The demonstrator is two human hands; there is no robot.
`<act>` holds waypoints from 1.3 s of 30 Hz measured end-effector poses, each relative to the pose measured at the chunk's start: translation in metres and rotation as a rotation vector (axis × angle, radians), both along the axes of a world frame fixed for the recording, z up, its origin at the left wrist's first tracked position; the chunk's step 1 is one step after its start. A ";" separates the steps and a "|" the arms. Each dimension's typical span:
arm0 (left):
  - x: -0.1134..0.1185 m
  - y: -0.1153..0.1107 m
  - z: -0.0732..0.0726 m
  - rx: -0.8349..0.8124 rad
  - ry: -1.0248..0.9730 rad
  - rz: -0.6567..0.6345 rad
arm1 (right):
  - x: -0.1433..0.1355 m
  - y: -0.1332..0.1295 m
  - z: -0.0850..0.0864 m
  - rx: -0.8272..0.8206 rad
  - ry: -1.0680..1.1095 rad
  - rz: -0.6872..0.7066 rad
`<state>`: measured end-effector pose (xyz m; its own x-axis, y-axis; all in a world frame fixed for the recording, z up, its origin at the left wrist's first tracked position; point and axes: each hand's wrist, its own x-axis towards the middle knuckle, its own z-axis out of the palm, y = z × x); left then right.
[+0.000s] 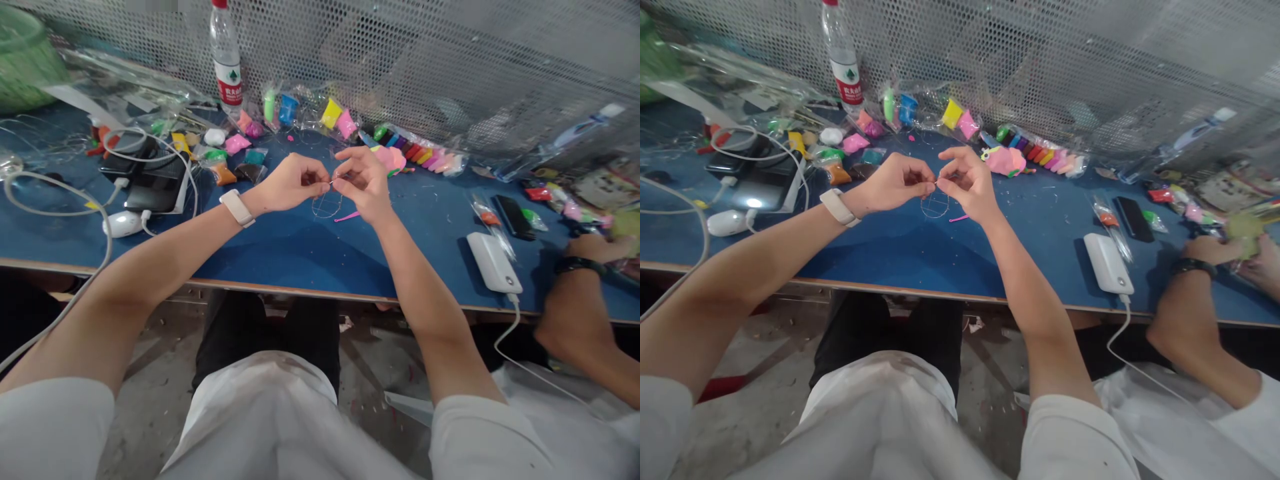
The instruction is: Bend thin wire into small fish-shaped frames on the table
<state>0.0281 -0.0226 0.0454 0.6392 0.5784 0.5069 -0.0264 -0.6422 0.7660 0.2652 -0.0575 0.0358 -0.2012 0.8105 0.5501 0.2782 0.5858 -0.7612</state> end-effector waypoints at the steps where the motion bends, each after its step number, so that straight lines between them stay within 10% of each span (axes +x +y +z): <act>1: 0.000 0.000 0.000 0.014 0.006 0.016 | 0.001 0.000 0.000 -0.014 -0.007 -0.003; 13: -0.004 0.002 0.005 0.205 0.084 0.211 | -0.009 0.017 -0.018 -0.088 0.083 0.033; 26: -0.009 0.015 -0.007 -0.076 0.096 -0.035 | 0.010 -0.006 0.003 0.149 -0.225 -0.001; 39: -0.005 0.005 -0.001 0.264 0.121 0.188 | 0.011 -0.013 0.014 0.257 -0.428 -0.050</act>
<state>0.0232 -0.0174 0.0443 0.5988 0.5509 0.5814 0.1921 -0.8035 0.5634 0.2764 -0.0705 0.0502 -0.4169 0.6741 0.6098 0.5669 0.7172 -0.4052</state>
